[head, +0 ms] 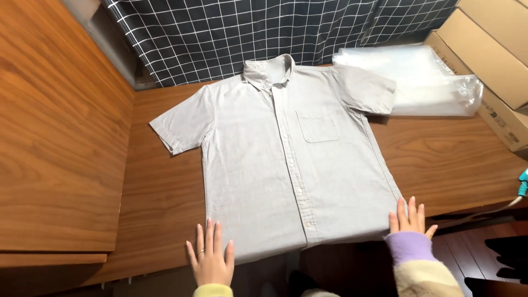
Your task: Ironing a grey short-sleeved shirt on a wooden table after taking it off a clothing rack.
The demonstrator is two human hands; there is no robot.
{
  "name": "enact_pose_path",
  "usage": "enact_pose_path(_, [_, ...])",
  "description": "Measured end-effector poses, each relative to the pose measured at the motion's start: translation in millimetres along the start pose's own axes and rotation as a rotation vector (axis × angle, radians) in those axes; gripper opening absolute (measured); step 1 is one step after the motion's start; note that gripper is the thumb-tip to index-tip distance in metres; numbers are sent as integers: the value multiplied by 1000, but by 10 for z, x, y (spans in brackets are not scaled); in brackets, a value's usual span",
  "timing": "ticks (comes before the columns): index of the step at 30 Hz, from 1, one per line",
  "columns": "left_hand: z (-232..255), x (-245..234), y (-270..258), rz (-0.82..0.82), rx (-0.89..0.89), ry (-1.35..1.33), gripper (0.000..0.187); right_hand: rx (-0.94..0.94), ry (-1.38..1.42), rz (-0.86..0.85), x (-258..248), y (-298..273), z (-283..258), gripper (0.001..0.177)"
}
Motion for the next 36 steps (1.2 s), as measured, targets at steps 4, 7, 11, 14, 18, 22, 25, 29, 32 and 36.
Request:
enact_pose_path(4, [-23,74,-69,-51,-5,-42,71,44,153,-14,-99,80,87,66])
enact_pose_path(7, [-64,116,-91,-60,-4,-64,72,93,127,-29,-108,252,105,65])
enact_pose_path(11, [-167,302,109,-138,-99,-126,56,124,338,-69,-321,710,-56,80])
enact_pose_path(14, [69,571,570,-220,-100,-187,52,-89,582,148,-1086,1095,-636,86])
enact_pose_path(18, [971,926,1477,-255,74,-395,55,-438,720,459,-1957,1821,-1546,79])
enact_pose_path(22, [1868,1472,2371,-417,57,-378,61,-558,643,488,-1801,3061,-2375,88])
enact_pose_path(25, [2322,1883,2802,-421,6,-339,65,-644,536,523,-1724,3629,-2969,91])
enact_pose_path(29, [2539,1938,2984,-61,6,-113,74,-480,92,112,-1880,3726,-3364,77])
enact_pose_path(32, [2531,1734,2942,-10,9,-34,75,-480,-130,-64,-1679,3786,-3182,75])
enact_pose_path(36, [2522,1648,2978,-32,11,-45,74,-392,-154,-113,-1771,3899,-2805,77])
Point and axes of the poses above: each hand's wrist, its own y-axis towards the middle knuckle, its own x-axis out of the palm, z = x × y, the point moved 8 cm from there along y, towards the middle knuckle, and after that the axes turned 1 degree about -y, right-handed, at the moved point
